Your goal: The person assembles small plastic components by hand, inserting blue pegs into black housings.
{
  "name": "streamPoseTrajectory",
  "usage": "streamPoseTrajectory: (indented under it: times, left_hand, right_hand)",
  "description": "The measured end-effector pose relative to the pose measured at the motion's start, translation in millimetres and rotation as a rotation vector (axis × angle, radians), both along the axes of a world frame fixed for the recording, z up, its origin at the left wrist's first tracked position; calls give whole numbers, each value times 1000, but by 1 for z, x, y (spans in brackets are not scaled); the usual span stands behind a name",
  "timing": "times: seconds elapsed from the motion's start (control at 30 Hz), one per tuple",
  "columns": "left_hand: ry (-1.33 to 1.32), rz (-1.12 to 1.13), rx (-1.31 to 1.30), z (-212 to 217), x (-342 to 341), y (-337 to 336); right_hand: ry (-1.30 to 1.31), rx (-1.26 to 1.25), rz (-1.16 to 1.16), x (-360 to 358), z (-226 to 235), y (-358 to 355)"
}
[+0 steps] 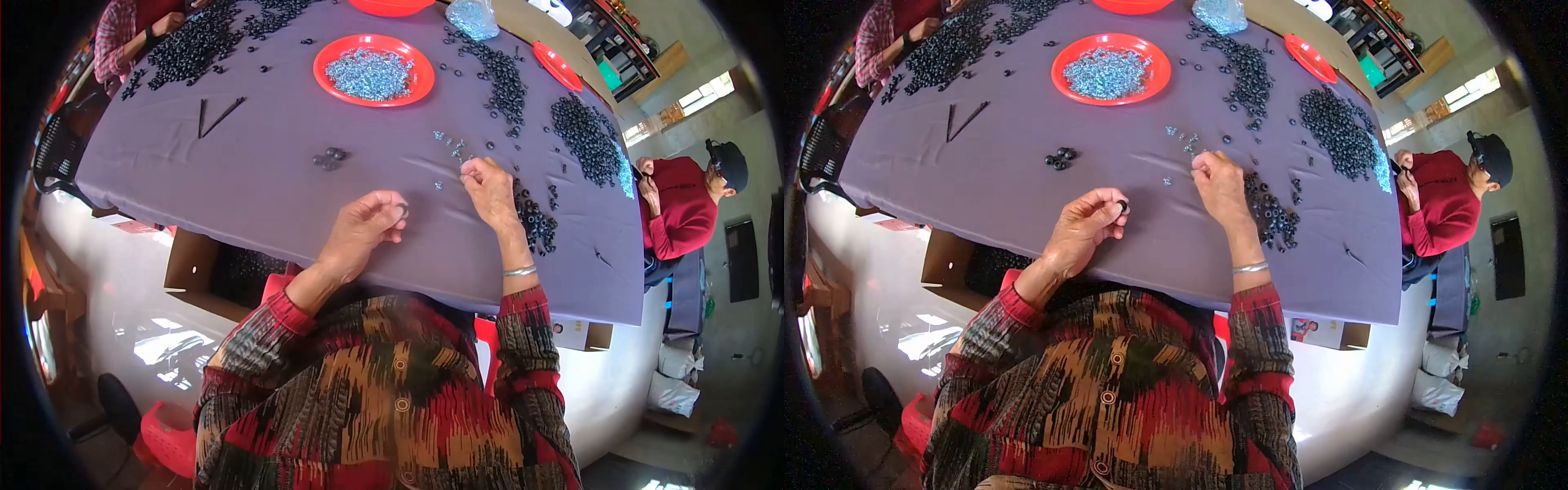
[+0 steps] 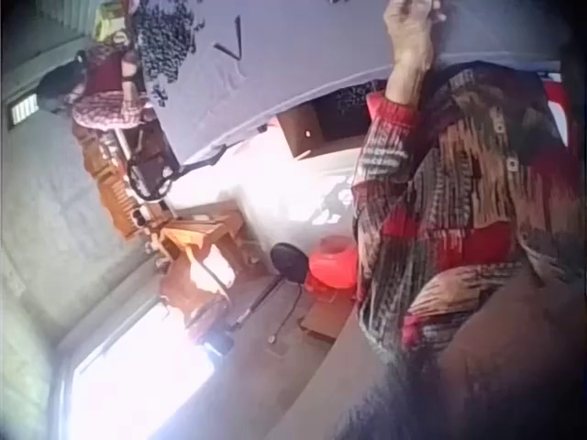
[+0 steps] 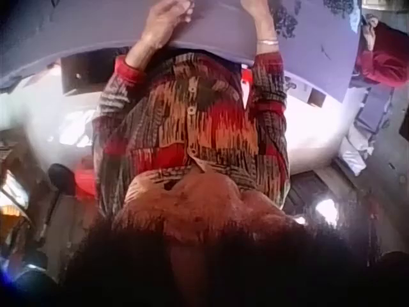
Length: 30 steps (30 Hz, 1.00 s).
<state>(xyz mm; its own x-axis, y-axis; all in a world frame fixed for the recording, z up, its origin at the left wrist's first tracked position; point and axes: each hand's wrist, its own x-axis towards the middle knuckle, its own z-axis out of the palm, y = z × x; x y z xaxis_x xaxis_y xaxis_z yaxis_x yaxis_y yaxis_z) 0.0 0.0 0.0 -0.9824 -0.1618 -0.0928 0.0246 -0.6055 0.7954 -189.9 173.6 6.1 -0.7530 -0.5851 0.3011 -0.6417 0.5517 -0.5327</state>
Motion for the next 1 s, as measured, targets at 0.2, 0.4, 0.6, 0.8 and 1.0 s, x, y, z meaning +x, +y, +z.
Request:
streamPoseTrajectory:
  times: [0.2,0.4,0.6,0.8,1.0]
  left_hand:
    - [-26,22,-7,3,-6,-1]
    - [-95,-17,109,7,-23,7]
    - [-60,-50,149,6,-37,18]
    - [-40,-83,234,1,-31,21]
    - [-42,-70,244,-3,-28,23]
  right_hand:
    - [58,-14,114,3,12,4]
    - [151,118,160,3,17,3]
    - [-279,-395,176,52,36,-7]
    - [-150,-435,247,79,37,-12]
    - [35,-309,168,93,37,-14]
